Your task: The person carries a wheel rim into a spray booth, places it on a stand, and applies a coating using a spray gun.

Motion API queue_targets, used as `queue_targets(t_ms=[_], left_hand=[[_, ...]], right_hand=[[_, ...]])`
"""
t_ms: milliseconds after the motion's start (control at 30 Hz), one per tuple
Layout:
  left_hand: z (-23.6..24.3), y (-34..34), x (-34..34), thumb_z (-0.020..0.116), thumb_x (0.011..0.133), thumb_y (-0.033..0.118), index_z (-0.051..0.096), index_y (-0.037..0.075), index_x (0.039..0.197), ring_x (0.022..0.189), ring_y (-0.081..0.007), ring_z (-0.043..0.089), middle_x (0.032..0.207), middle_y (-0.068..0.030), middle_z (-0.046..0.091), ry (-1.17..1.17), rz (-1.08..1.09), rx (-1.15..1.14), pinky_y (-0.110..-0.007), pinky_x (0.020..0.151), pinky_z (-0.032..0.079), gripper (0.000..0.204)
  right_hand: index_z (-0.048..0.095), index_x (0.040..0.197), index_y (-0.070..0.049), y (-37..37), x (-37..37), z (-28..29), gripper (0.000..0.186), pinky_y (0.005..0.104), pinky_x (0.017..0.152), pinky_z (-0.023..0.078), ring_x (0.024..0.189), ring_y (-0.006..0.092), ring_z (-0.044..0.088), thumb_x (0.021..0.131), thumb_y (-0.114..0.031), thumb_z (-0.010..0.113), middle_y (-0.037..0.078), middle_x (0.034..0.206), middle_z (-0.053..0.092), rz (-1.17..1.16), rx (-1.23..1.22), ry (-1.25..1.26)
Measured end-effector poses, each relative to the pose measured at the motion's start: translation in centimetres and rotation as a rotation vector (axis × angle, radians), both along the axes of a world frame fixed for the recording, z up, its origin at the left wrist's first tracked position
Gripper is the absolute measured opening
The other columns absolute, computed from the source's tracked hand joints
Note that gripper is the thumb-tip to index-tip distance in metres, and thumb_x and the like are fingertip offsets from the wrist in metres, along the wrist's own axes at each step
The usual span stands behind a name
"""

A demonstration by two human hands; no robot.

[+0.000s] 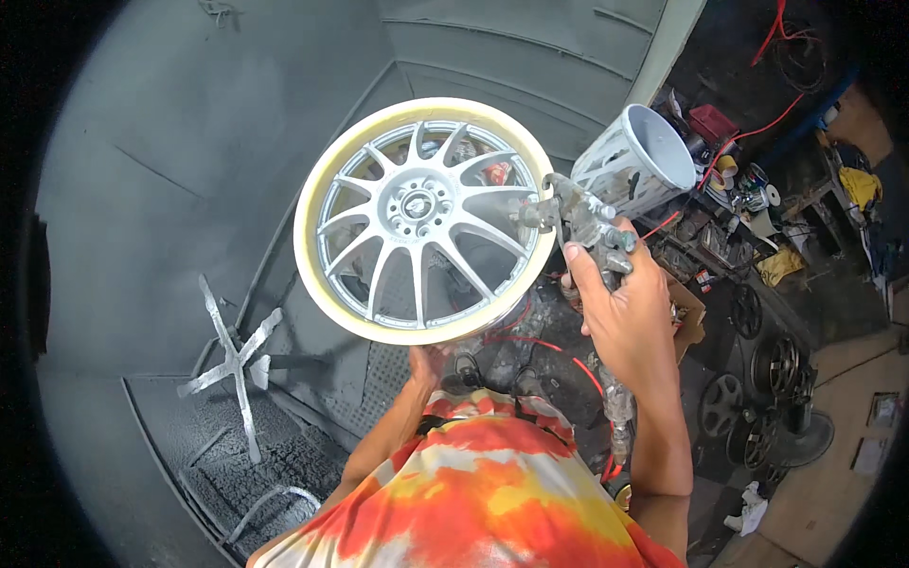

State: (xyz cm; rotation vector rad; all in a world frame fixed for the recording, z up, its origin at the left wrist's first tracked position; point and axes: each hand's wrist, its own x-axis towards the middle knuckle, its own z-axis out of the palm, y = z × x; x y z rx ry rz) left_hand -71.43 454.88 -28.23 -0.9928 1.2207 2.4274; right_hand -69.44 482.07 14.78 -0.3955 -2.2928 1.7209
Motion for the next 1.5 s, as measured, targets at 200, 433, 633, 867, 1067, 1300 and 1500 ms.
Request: queue_targets(t_ms=[200, 433, 633, 867, 1067, 1300, 1500], left_hand=[[-2.4, -5.1, -1.1, 0.051, 0.108, 0.051, 0.064, 0.010, 0.127, 0.103, -0.0268, 0.071, 0.117, -0.0116, 0.072, 0.085, -0.123, -0.053, -0.043, 0.087, 0.058, 0.047], [-5.3, -13.6, -4.5, 0.059, 0.108, 0.040, 0.066, 0.008, 0.125, 0.094, -0.0220, 0.071, 0.104, -0.0070, 0.073, 0.167, -0.083, -0.113, -0.039, 0.079, 0.059, 0.037], [-1.9, -15.5, -8.2, 0.061, 0.110, 0.033, 0.066, 0.007, 0.124, 0.095, -0.0215, 0.071, 0.110, -0.0061, 0.072, 0.288, -0.052, -0.202, -0.037, 0.083, 0.060, 0.030], [-3.6, -12.7, -4.4, 0.056, 0.109, 0.044, 0.066, 0.007, 0.129, 0.106, -0.0260, 0.071, 0.118, -0.0103, 0.073, 0.230, -0.051, -0.120, -0.040, 0.090, 0.059, 0.043], [-1.6, -2.9, 0.6, 0.044, 0.110, 0.058, 0.057, 0.002, 0.146, 0.123, -0.0335, 0.066, 0.137, -0.0169, 0.066, -0.042, -0.120, 0.060, -0.048, 0.104, 0.054, 0.068], [-0.5, -2.8, -0.3, 0.048, 0.110, 0.051, 0.064, 0.005, 0.134, 0.109, -0.0285, 0.070, 0.124, -0.0134, 0.072, 0.013, -0.125, -0.068, -0.046, 0.098, 0.056, 0.055], [-1.1, -8.6, -2.6, 0.055, 0.107, 0.046, 0.068, 0.004, 0.125, 0.096, -0.0270, 0.075, 0.111, -0.0134, 0.076, 0.068, -0.186, -0.231, -0.045, 0.082, 0.060, 0.047]], right_hand=[[0.066, 0.124, -0.004, 0.2, -1.1, -0.1, 0.024, 0.0260, 0.049, 0.044, 0.058, 0.0048, 0.052, 0.108, -0.020, 0.066, -0.001, 0.078, 0.063, -0.090, 0.108, -0.001], [0.066, 0.129, -0.003, 1.1, -2.3, -0.8, 0.029, 0.0277, 0.049, 0.046, 0.059, 0.0066, 0.053, 0.108, -0.022, 0.065, 0.001, 0.081, 0.064, -0.182, 0.170, 0.069], [0.067, 0.126, -0.002, 1.3, -2.0, -1.1, 0.027, 0.0247, 0.047, 0.044, 0.057, 0.0062, 0.054, 0.107, -0.021, 0.065, 0.001, 0.081, 0.063, -0.175, 0.133, 0.006], [0.064, 0.134, -0.002, 0.7, -0.7, 0.8, 0.031, 0.0208, 0.048, 0.044, 0.056, 0.0031, 0.054, 0.106, -0.016, 0.068, 0.001, 0.087, 0.072, -0.008, -0.077, -0.072], [0.065, 0.130, -0.003, 0.9, -1.2, 0.1, 0.026, 0.0221, 0.048, 0.043, 0.057, 0.0024, 0.052, 0.107, -0.016, 0.067, -0.001, 0.081, 0.067, 0.014, -0.028, -0.027], [0.066, 0.122, -0.003, 1.4, -1.2, -0.3, 0.020, 0.0264, 0.049, 0.043, 0.056, 0.0050, 0.051, 0.108, -0.017, 0.065, -0.001, 0.076, 0.063, -0.095, 0.153, 0.008], [0.066, 0.121, -0.001, 2.1, -1.9, -1.6, 0.020, 0.0310, 0.059, 0.046, 0.065, 0.0085, 0.054, 0.108, -0.017, 0.064, 0.001, 0.080, 0.065, -0.116, 0.203, 0.082]])
